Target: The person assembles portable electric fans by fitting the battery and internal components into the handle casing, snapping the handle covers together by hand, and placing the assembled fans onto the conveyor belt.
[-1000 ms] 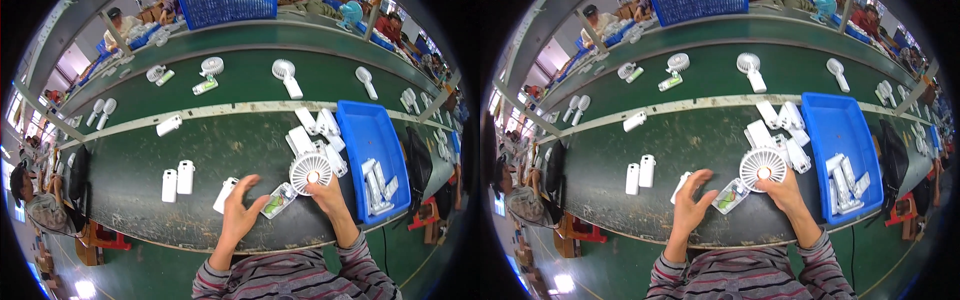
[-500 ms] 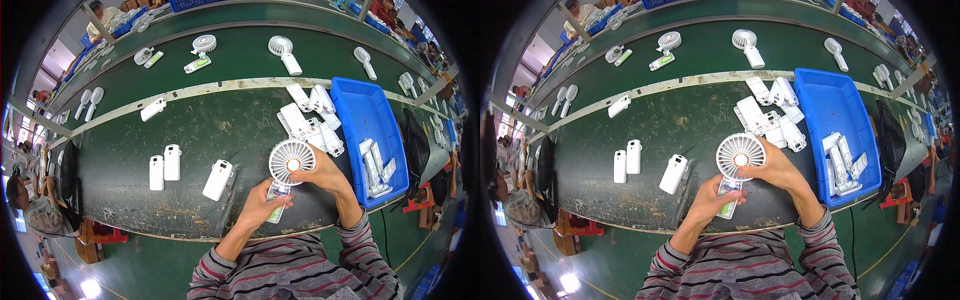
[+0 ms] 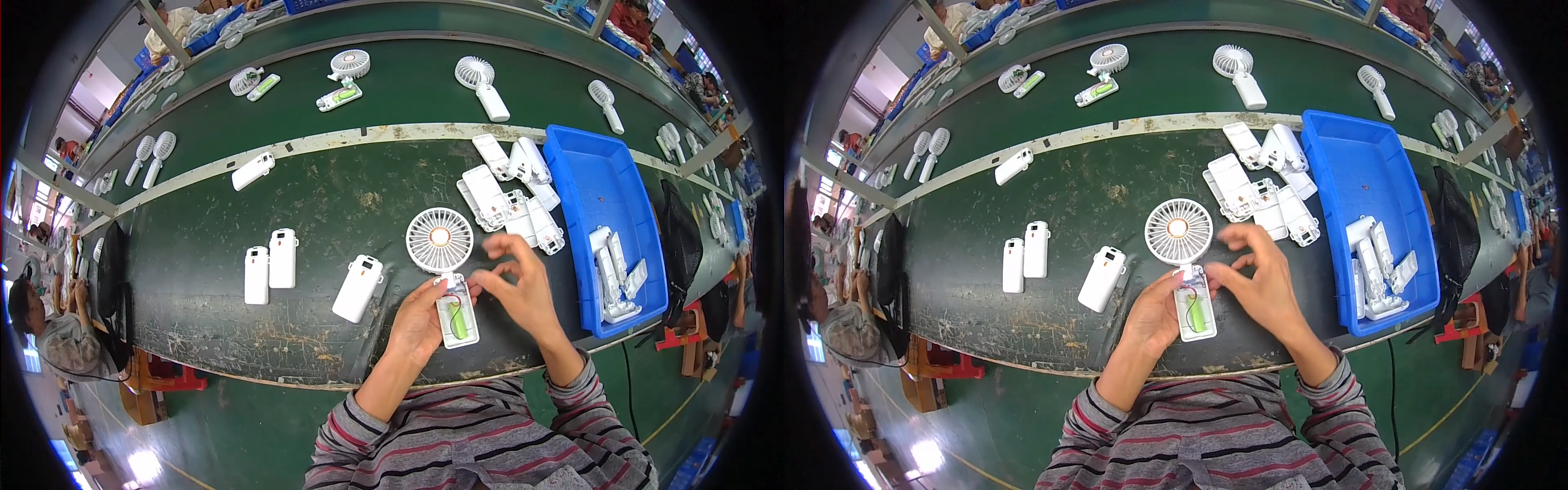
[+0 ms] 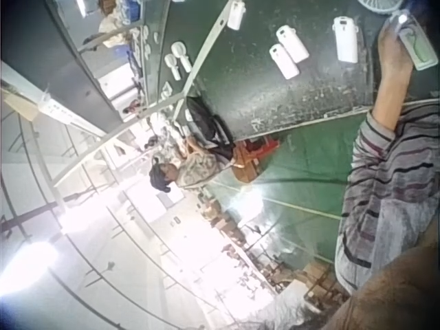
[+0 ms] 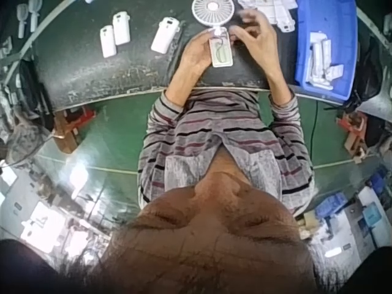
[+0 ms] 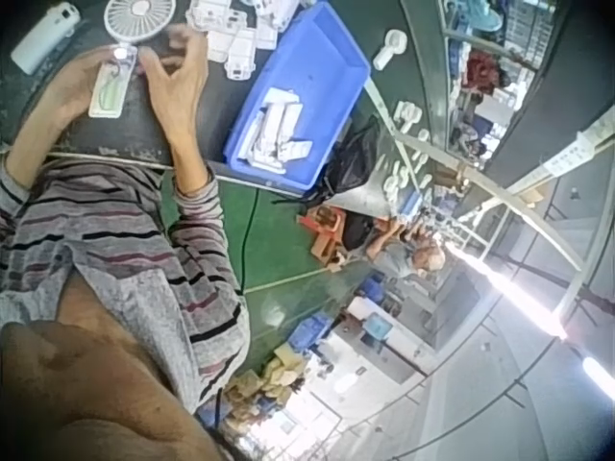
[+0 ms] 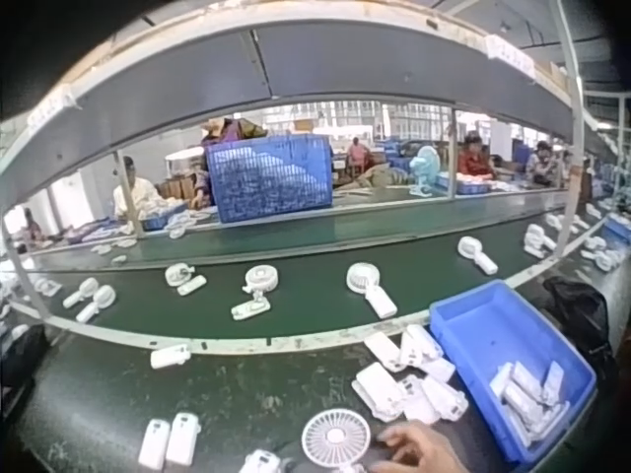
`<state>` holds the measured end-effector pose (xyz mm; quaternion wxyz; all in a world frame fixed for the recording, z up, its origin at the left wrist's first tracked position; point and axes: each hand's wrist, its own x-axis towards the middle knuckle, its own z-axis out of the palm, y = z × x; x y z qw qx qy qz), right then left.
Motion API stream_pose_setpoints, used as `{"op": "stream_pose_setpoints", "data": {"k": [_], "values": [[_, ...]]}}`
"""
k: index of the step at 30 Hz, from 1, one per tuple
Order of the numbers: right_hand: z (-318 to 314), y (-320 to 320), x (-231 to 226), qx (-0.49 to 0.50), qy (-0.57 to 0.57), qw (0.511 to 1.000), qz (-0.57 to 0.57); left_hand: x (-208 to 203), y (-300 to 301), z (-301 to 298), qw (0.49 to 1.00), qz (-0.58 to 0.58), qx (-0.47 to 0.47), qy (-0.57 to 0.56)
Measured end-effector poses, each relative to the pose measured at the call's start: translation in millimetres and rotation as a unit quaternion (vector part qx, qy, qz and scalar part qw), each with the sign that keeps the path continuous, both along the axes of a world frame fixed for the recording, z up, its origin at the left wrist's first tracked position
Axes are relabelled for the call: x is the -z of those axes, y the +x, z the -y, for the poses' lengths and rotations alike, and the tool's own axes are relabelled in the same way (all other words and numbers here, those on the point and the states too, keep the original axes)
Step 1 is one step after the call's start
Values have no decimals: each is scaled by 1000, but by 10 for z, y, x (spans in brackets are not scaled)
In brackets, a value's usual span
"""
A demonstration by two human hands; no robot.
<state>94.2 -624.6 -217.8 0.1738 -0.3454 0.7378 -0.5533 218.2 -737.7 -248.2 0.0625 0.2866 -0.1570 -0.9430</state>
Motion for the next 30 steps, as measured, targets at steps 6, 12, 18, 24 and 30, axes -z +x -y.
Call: {"op": "stream_pose_setpoints", "data": {"k": [6, 12, 18, 24, 30], "values": [[-20, 93, 91, -59, 54, 995, 64, -5, -26, -56, 998, 39, -31, -32], [-1, 31, 133, -67, 110, 981, 147, 96, 10, -134, 992, 2, -14, -126], [54, 32, 89, -72, 122, 988, 69, 93, -18, -96, 993, 8, -20, -112], [-70, 244, 19, 10, 66, 994, 81, 45, -35, -177, 993, -10, -39, -112], [-49, 254, 23, -19, 104, 994, -29, 43, -44, -159, 994, -28, -32, -103]]}}
